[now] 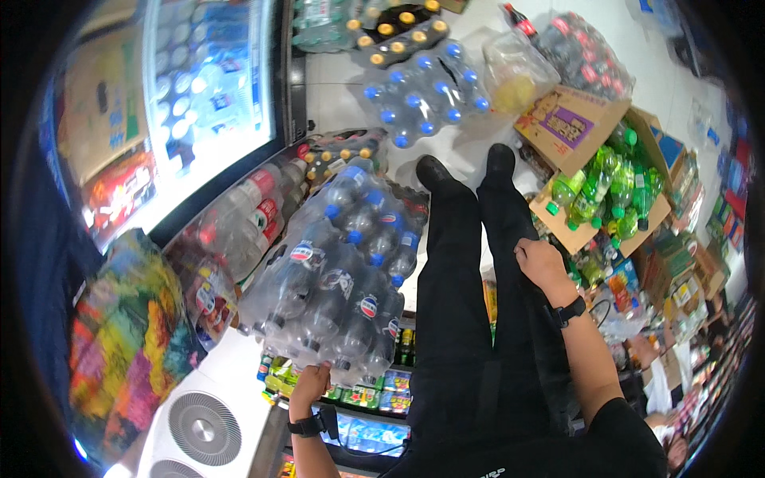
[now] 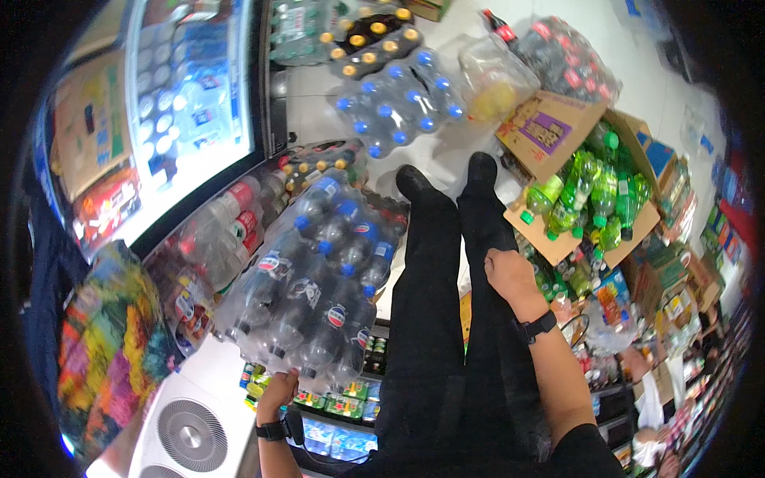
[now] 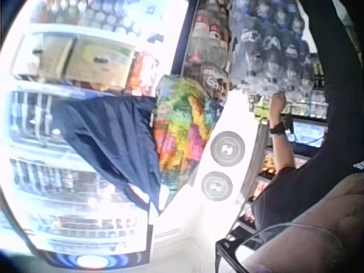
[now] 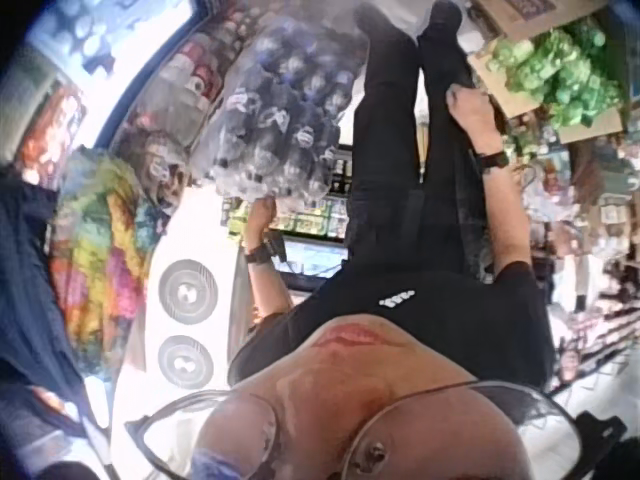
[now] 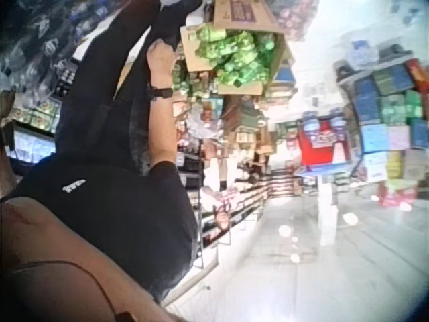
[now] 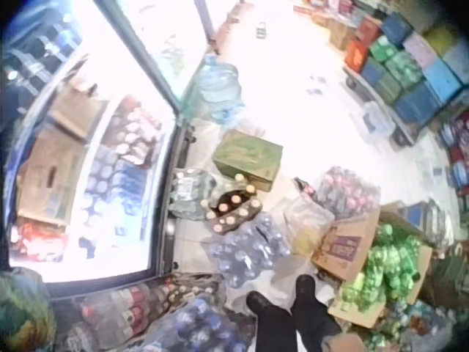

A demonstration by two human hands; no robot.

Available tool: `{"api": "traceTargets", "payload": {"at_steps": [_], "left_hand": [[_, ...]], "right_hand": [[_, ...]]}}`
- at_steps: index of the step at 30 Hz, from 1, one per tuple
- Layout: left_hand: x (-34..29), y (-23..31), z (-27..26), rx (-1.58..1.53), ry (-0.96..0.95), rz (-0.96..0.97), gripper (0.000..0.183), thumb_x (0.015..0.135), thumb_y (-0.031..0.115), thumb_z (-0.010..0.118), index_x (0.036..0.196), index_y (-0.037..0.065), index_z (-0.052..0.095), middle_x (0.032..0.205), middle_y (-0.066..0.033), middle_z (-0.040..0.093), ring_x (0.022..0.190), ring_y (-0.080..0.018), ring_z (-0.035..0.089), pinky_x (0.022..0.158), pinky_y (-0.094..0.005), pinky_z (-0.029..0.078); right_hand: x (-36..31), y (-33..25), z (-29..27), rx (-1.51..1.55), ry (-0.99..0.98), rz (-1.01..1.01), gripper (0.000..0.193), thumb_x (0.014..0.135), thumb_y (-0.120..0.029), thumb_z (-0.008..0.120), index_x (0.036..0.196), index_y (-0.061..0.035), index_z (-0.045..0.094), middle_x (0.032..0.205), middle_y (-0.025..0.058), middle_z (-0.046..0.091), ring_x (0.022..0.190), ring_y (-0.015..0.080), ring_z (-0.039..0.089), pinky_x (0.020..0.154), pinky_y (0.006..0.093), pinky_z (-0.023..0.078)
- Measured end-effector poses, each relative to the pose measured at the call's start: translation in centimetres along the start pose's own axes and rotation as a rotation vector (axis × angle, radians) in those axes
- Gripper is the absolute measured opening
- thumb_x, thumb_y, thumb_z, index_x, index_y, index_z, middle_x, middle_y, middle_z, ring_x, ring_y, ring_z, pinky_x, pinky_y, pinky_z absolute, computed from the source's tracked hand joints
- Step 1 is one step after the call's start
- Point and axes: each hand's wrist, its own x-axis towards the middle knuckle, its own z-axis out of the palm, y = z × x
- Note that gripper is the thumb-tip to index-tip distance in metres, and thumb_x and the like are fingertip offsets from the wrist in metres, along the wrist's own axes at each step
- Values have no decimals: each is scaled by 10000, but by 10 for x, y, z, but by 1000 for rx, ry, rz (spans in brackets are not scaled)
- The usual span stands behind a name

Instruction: The person unloads bottles of soda from plastic-wrapped packs and cardboard boxes on the floor and places them onto a retail shelf.

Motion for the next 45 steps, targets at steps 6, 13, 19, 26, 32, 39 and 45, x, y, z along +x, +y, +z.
{"api": "traceTargets", "payload": {"at_steps": [6, 13, 19, 26, 32, 39, 45], "left_hand": [[-1, 0, -5, -62, -40, -6, 584, 914, 439, 401, 541, 3, 507, 437, -76, 463, 410, -188, 466, 445, -326, 368], [0, -24, 6, -182, 10, -32, 677, 887, 592, 355, 522, 36, 483, 415, -44, 443, 323, -126, 406, 330, -262, 312], [-7, -3, 13, 7, 181, -19, 689, 922, 550, 295, 487, 45, 467, 414, -40, 441, 358, -137, 427, 370, -284, 335], [0, -17, 16, 180, 292, -215, 656, 947, 445, 317, 525, 7, 561, 484, -121, 548, 489, -265, 566, 533, -382, 446], [-2, 4, 21, 311, 357, -310, 652, 936, 440, 328, 551, 5, 624, 538, -159, 592, 595, -329, 615, 634, -431, 481], [14, 3, 25, 394, 421, -193, 663, 922, 468, 328, 573, -24, 604, 510, -172, 571, 514, -310, 599, 554, -416, 477], [36, -60, -1, 560, 448, -274, 687, 915, 530, 308, 608, 17, 646, 527, -117, 577, 481, -234, 572, 520, -377, 466]], "right_hand": [[-13, 55, 28, 185, -179, -85, 176, 796, -218, 526, 832, -103, 655, 741, 165, 627, 723, 349, 612, 654, 451, 497], [-18, 74, 30, 256, -298, -145, 187, 790, -216, 529, 870, -130, 675, 799, 135, 647, 768, 323, 614, 705, 424, 490], [-17, 89, 32, 309, -266, -149, 188, 781, -212, 520, 841, -136, 682, 770, 141, 644, 740, 324, 617, 676, 431, 496], [-14, 102, 26, 327, -265, -148, 190, 780, -208, 526, 857, -137, 685, 782, 140, 644, 751, 321, 616, 681, 427, 497], [-14, 116, 13, 341, -224, -172, 189, 773, -197, 529, 852, -129, 686, 798, 140, 645, 774, 325, 614, 701, 426, 492], [-19, 132, -20, 381, -146, -208, 191, 773, -192, 528, 835, -116, 692, 827, 129, 651, 801, 313, 613, 720, 415, 485], [-39, 138, -54, 417, -104, -179, 185, 763, -191, 544, 854, -131, 693, 843, 111, 657, 810, 308, 614, 739, 418, 482]]}}
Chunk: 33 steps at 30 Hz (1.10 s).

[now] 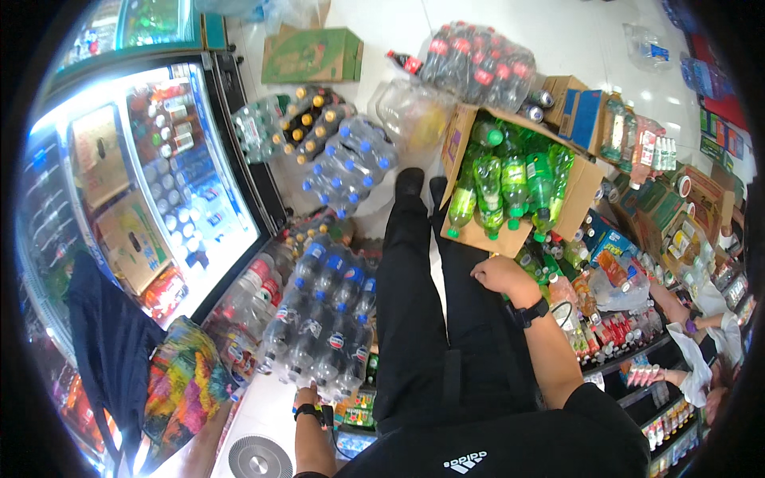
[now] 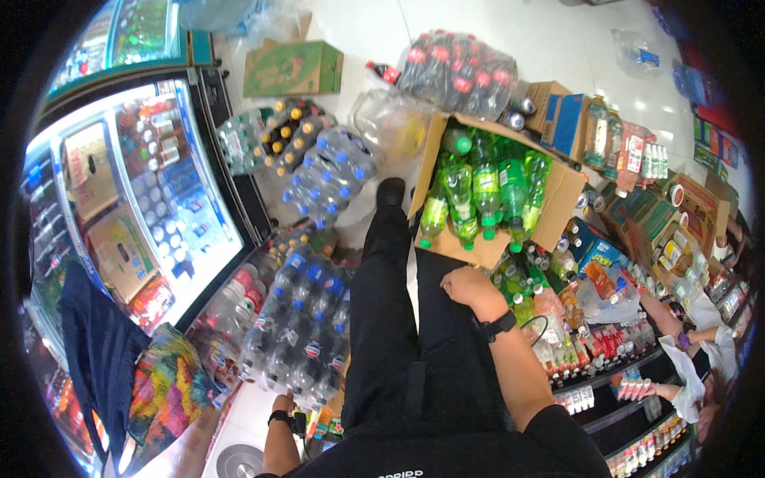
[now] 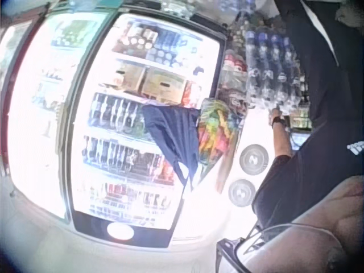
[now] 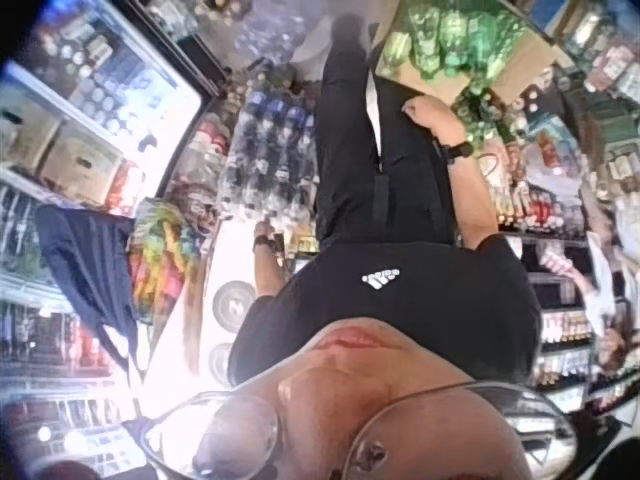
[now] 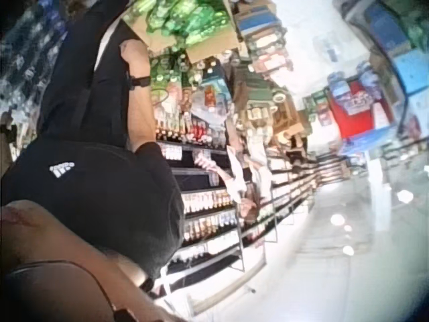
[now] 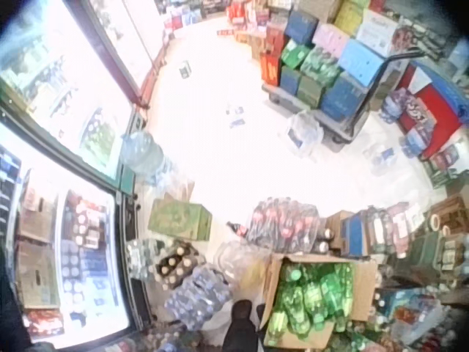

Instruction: The person unloads bottles of soda from plastic-wrapped packs and cardboard boxes on the floor and places them onto a retail shelf.

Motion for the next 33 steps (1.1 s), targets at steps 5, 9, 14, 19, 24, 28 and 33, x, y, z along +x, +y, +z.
{"api": "traceTargets", "payload": {"at_steps": [5, 9, 14, 19, 24, 28, 33], "left_hand": [[-63, 92, -155, 71, 78, 233, 510, 841, 456, 427, 873, 5, 662, 855, -203, 642, 881, -374, 605, 794, -458, 454], [-94, 160, -290, -8, 619, 460, 509, 851, 436, 434, 744, -7, 662, 742, -242, 611, 740, -408, 603, 679, -478, 467], [-192, 315, -397, -219, 568, 673, 520, 849, 438, 453, 690, -18, 643, 718, -247, 596, 713, -420, 591, 658, -491, 463], [-136, 477, -379, 179, 464, 1144, 423, 822, 383, 483, 740, 2, 649, 770, -229, 621, 772, -398, 608, 717, -478, 474], [-121, 619, -395, 480, 358, 1220, 345, 795, 316, 520, 908, 16, 646, 957, -221, 624, 918, -372, 599, 777, -472, 478], [-92, 713, -420, 248, 452, 1244, 334, 777, 291, 507, 896, 6, 634, 916, -237, 622, 874, -377, 602, 786, -493, 465], [-62, 791, -428, 224, 543, 1330, 483, 726, 196, 608, 1174, 58, 491, 1098, -176, 546, 1013, -353, 535, 855, -461, 445]], "right_hand": [[-31, -10, -23, 81, 96, 43, 215, 795, -202, 528, 910, -114, 688, 881, 127, 655, 851, 313, 609, 775, 398, 479], [-54, -25, -46, 240, 232, 128, 229, 819, -205, 521, 943, -79, 665, 866, 149, 650, 832, 326, 605, 779, 393, 474], [-72, -51, -65, 205, 469, 195, 216, 809, -175, 535, 938, -51, 655, 861, 170, 640, 852, 338, 598, 776, 392, 471], [-68, -68, -93, 393, 715, 333, 317, 797, -116, 554, 1106, -46, 554, 878, 182, 579, 833, 353, 563, 760, 398, 461], [-43, -48, -112, 268, 888, 494, 399, 768, -61, 565, 1164, -63, 515, 978, 187, 551, 932, 362, 520, 812, 407, 437], [-17, -31, -128, 216, 927, 518, 452, 762, -44, 571, 1204, -55, 482, 1055, 185, 520, 982, 370, 491, 856, 421, 416], [21, -21, -148, 127, 944, 509, 528, 756, -60, 604, 1257, -68, 438, 1217, 204, 435, 1113, 386, 430, 942, 439, 366]]}}
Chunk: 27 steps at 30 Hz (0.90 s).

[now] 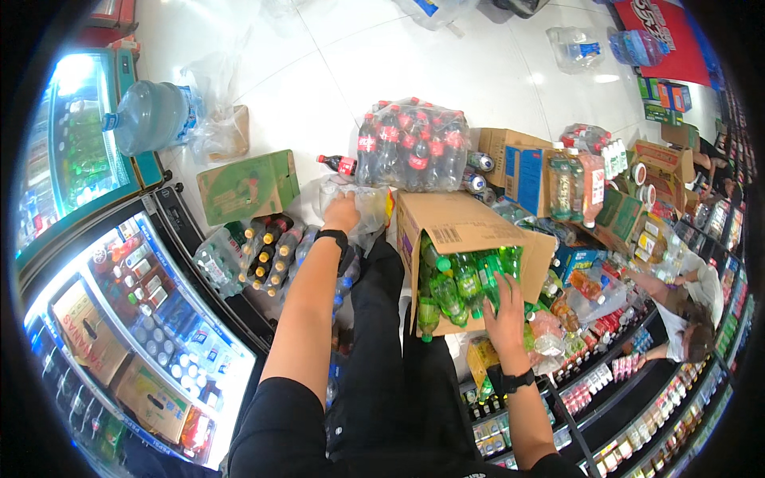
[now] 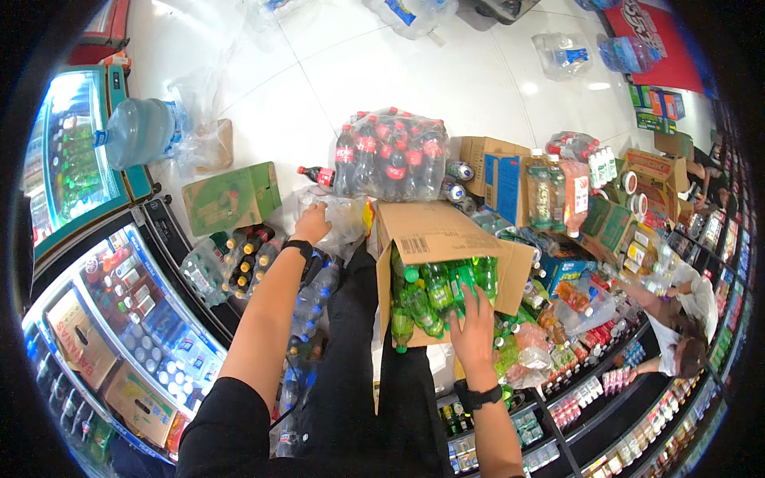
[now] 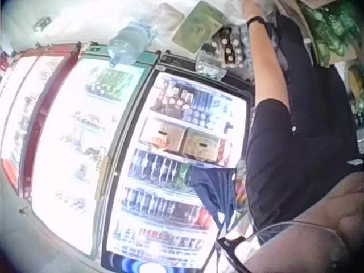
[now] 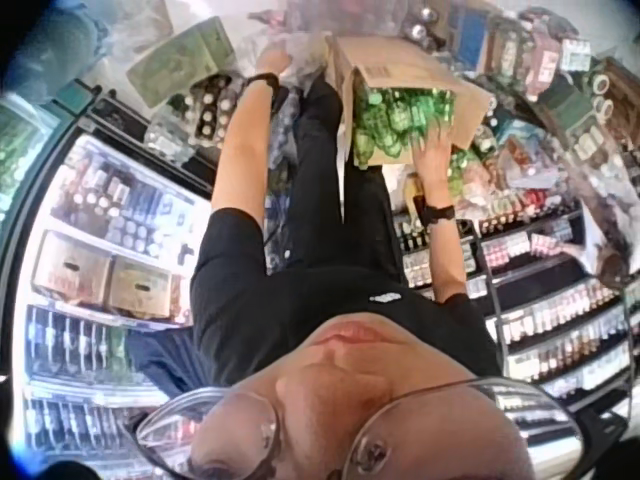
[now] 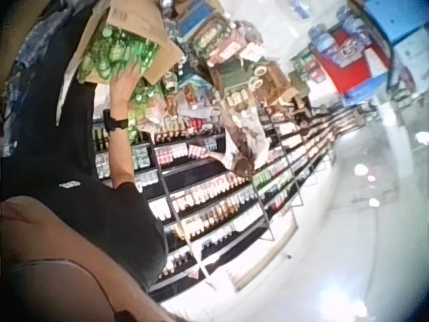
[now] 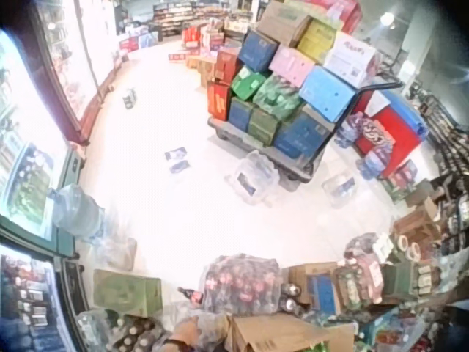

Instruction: The person unloads bottles of soda from plastic-wrapped packs and cardboard boxes on the floor and places them onto a retail shelf.

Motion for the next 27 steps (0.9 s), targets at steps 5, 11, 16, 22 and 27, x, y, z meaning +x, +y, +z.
{"api": "traceTargets", "payload": {"at_steps": [5, 11, 16, 22, 27], "left_hand": [[51, 0, 35, 382, 17, 175, 741, 655, 192, 726, 1307, 159, 374, 1227, -86, 452, 1120, -299, 469, 852, -466, 446], [97, -19, 73, 495, -131, 178, 260, 811, 117, 508, 1050, 147, 605, 1076, -66, 595, 1019, -252, 559, 753, -396, 497], [87, -53, 25, 451, -59, 258, 133, 779, 119, 534, 815, 91, 659, 855, -102, 649, 821, -270, 640, 655, -397, 515], [35, -77, -181, 243, 699, -100, 174, 821, 219, 558, 887, 69, 616, 781, -139, 624, 682, -310, 604, 605, -400, 478], [11, -72, -230, 105, 867, -168, 702, 803, 267, 639, 1330, -46, 296, 1183, -240, 456, 875, -286, 585, 747, -368, 476]], "right_hand": [[28, 1, 33, -105, -66, 30, 616, 741, -80, 644, 1304, -98, 395, 1335, 197, 342, 1224, 386, 337, 996, 463, 310], [40, 3, 73, -301, -124, 38, 499, 792, -277, 620, 1237, -97, 484, 1331, 181, 366, 1277, 381, 259, 1030, 548, 155], [42, 3, 77, -375, -174, 59, 431, 796, -279, 613, 1174, -89, 533, 1333, 169, 363, 1288, 390, 232, 1011, 590, 131], [41, 3, 72, -333, -201, 50, 460, 781, -270, 626, 1200, -113, 518, 1347, 172, 340, 1305, 386, 196, 1018, 583, 119], [41, 7, 67, -283, -212, 65, 526, 756, -243, 640, 1246, -141, 481, 1355, 175, 326, 1305, 386, 192, 1031, 569, 101]]}}
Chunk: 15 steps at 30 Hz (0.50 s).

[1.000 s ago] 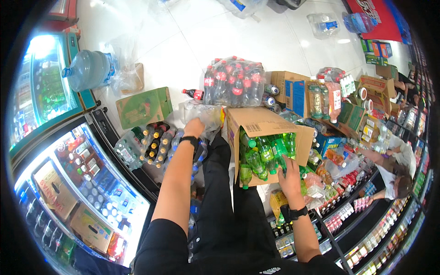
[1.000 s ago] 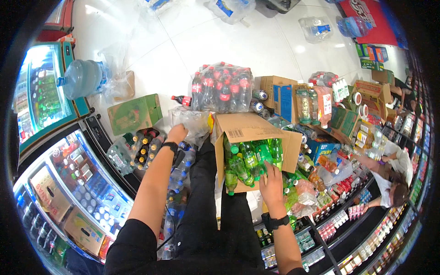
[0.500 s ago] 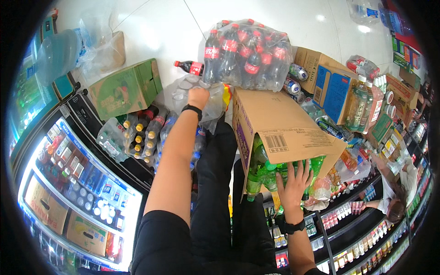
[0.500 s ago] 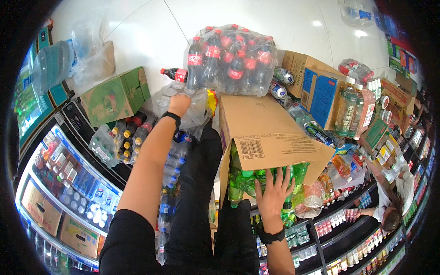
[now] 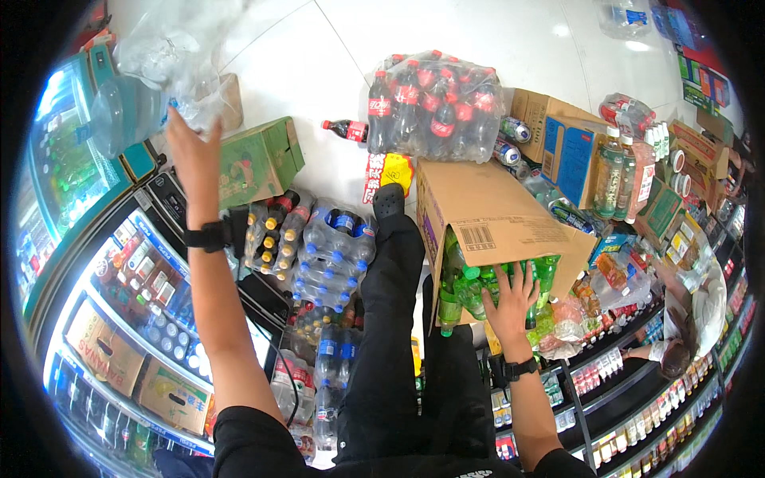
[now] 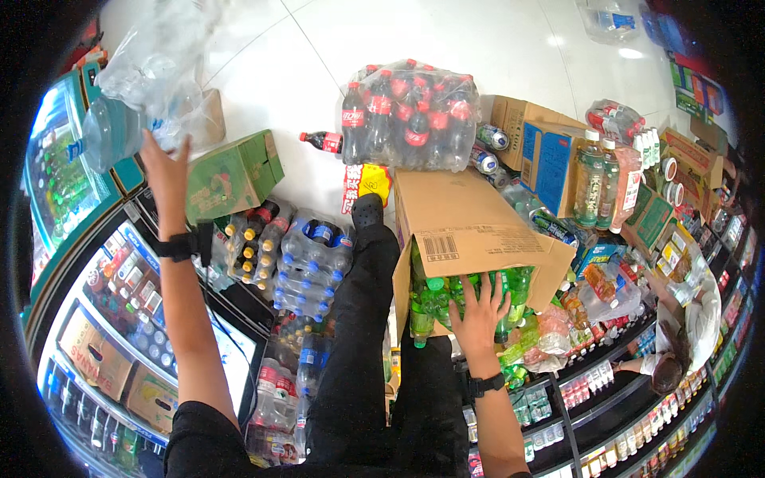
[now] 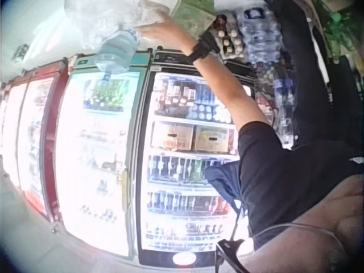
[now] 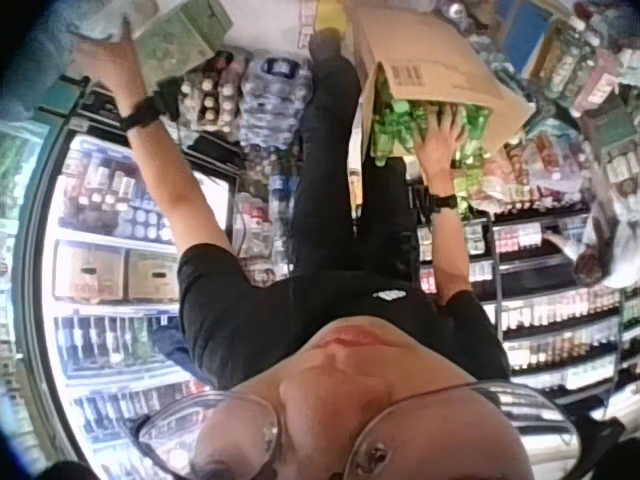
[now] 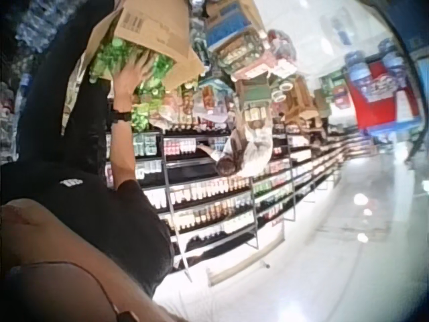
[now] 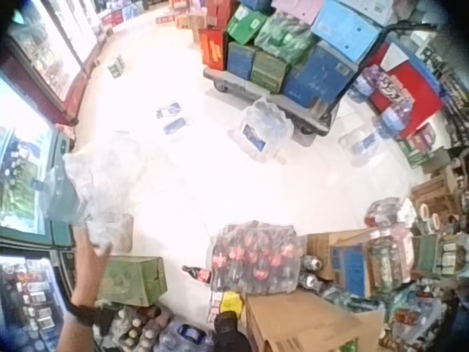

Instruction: The person unloads bottles of soda from plastic-wrapped packs and cardboard boxes on the floor and places them onto a retail shelf.

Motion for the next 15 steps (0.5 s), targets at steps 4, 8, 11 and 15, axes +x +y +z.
{"api": "traceTargets", "payload": {"at_steps": [4, 8, 11, 15], "left_hand": [[-94, -19, 47, 149, -432, 178, 540, 800, 344, 568, 1205, 7, 445, 1112, -253, 494, 825, -364, 608, 659, -447, 516], [-209, 35, 28, 254, -788, 374, 211, 743, 240, 549, 667, 64, 638, 696, -122, 619, 615, -277, 626, 527, -394, 504], [-268, 64, -10, 41, -1078, 336, 226, 755, 225, 543, 723, 32, 655, 770, -179, 641, 728, -338, 638, 634, -433, 516], [-302, 91, -68, 15, -1165, 303, 245, 780, 230, 534, 795, 23, 664, 825, -208, 640, 788, -362, 629, 697, -448, 507]], "right_hand": [[-5, 3, -10, 169, 70, -21, 531, 744, -142, 635, 1250, -138, 473, 1358, 166, 319, 1292, 374, 230, 1046, 538, 161], [-29, 6, -24, 303, 134, -21, 505, 727, -53, 617, 1213, -95, 486, 1331, 176, 350, 1255, 374, 297, 1046, 499, 224], [-56, 7, -27, 351, 199, -42, 486, 720, -34, 613, 1190, -79, 496, 1313, 177, 371, 1237, 382, 327, 1027, 481, 272], [-98, 8, -31, 502, 175, -89, 419, 728, -32, 611, 1138, -68, 532, 1234, 169, 443, 1179, 371, 396, 971, 427, 357]]}}
